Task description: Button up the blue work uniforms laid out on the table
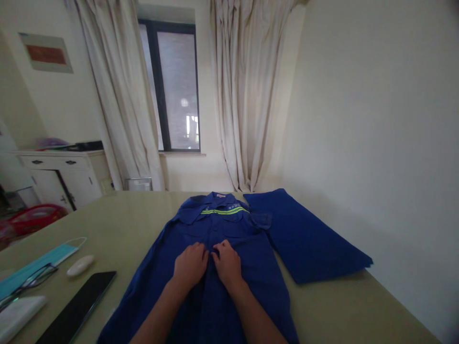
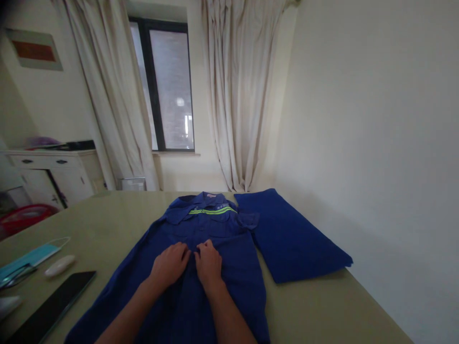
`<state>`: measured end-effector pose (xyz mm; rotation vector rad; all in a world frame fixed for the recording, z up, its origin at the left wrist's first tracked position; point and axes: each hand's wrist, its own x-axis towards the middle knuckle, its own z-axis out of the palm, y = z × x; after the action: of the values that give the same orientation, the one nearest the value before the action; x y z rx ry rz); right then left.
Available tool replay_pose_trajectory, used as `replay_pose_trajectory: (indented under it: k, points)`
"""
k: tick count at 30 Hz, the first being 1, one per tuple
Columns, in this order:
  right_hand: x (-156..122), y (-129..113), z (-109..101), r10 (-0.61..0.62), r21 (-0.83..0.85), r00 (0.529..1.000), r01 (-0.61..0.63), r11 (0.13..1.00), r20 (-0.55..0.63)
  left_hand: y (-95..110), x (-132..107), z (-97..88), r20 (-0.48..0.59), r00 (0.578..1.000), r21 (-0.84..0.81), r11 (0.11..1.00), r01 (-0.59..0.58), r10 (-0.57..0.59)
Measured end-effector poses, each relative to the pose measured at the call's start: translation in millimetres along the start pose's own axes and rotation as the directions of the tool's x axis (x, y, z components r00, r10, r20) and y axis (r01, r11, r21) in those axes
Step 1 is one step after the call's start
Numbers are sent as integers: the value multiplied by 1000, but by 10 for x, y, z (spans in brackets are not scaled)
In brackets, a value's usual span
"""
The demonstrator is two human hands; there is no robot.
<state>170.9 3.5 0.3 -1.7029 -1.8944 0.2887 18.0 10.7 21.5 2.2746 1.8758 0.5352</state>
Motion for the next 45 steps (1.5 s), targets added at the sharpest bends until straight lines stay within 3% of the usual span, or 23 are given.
replay_pose_trajectory:
  k: [5,11,18,24,30,39,45]
  points:
    - [20,-51,5,20,-128,999,-16,992,27,49,385,213,-9,1000,-159,987,-6,5]
    - [74,-39,-2,1,-109,1000,-3,994,-13,-13,336,458,-97,995,-349,936,-53,20]
    - [93,34,-38,-110,82,993,114,990,-51,-59,305,421,-175,984,-459,882,-104,25]
    - [78,36,-69,-124,67,992,126,990,-39,-16,271,364,-200,978,-482,862,-155,63]
    - [46,18,-105,-68,11,997,68,998,-39,36,233,319,-206,973,-504,841,-198,106]
    - [98,29,-97,9,98,996,0,995,-88,23,307,310,-176,975,-601,769,-217,137]
    - [115,58,-70,85,64,996,-82,995,-37,44,307,328,-141,981,-614,766,-191,132]
